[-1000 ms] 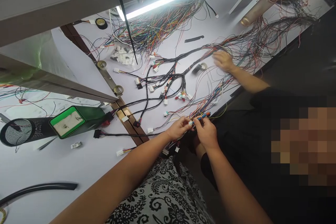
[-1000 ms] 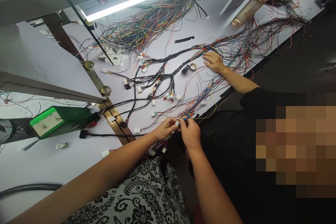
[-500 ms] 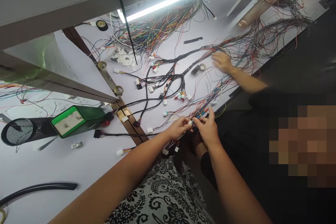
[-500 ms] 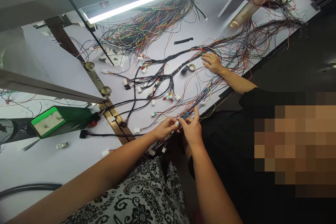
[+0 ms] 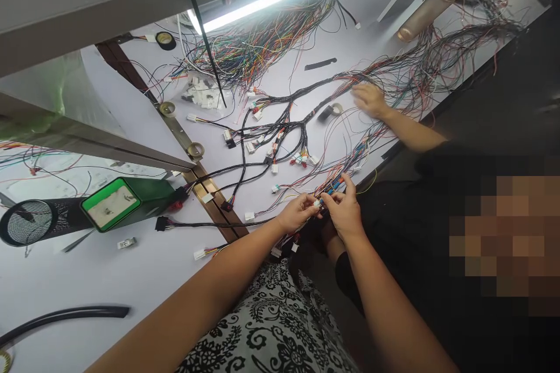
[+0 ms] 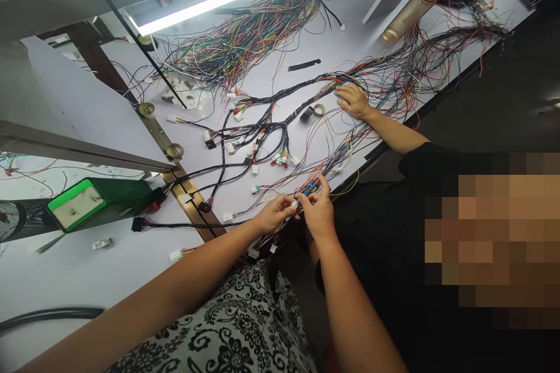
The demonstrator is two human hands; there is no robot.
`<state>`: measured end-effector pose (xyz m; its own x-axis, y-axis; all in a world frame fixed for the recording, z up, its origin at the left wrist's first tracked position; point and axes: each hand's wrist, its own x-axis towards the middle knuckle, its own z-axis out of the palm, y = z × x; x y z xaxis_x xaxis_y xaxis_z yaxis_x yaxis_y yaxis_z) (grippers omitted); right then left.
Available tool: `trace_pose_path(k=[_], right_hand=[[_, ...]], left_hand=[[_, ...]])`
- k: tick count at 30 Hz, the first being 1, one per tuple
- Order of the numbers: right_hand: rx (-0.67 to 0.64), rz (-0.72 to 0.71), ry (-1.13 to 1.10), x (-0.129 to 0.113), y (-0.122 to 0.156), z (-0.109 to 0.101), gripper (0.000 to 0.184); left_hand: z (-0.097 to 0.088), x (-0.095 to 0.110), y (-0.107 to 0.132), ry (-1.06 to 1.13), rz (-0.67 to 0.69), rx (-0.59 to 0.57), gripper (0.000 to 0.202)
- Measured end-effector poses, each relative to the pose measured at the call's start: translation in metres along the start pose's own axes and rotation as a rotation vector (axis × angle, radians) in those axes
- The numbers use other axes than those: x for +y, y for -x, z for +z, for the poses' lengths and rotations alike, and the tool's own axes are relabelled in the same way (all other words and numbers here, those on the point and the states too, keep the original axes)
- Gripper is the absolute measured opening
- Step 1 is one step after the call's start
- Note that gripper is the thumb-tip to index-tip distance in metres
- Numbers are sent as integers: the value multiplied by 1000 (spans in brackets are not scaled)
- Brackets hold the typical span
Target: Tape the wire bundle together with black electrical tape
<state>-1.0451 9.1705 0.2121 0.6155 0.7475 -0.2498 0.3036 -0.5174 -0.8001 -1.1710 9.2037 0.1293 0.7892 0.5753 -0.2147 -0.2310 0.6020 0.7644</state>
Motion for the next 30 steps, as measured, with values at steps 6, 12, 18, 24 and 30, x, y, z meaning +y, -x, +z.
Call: trace_pose_path(k=[6,12,18,24,30], right_hand=[[-17,-1,40,0,-1,1,72],[154,-99,71,-17,-30,-13,77],[7,-87,109,-12,-19,-16,31],[-168,-7,290,0,21,2,29],[-170,57,505,-2,23,17,31]], left_hand=[[1,5,-1,33,-33,-4,43],[0,12,-2,116,-113,-26,47],[-5,24,-6,329,-214,10,37],[-4,29,-10,493,-287,135,29],[-3,23,-13,480,-283,170,32]])
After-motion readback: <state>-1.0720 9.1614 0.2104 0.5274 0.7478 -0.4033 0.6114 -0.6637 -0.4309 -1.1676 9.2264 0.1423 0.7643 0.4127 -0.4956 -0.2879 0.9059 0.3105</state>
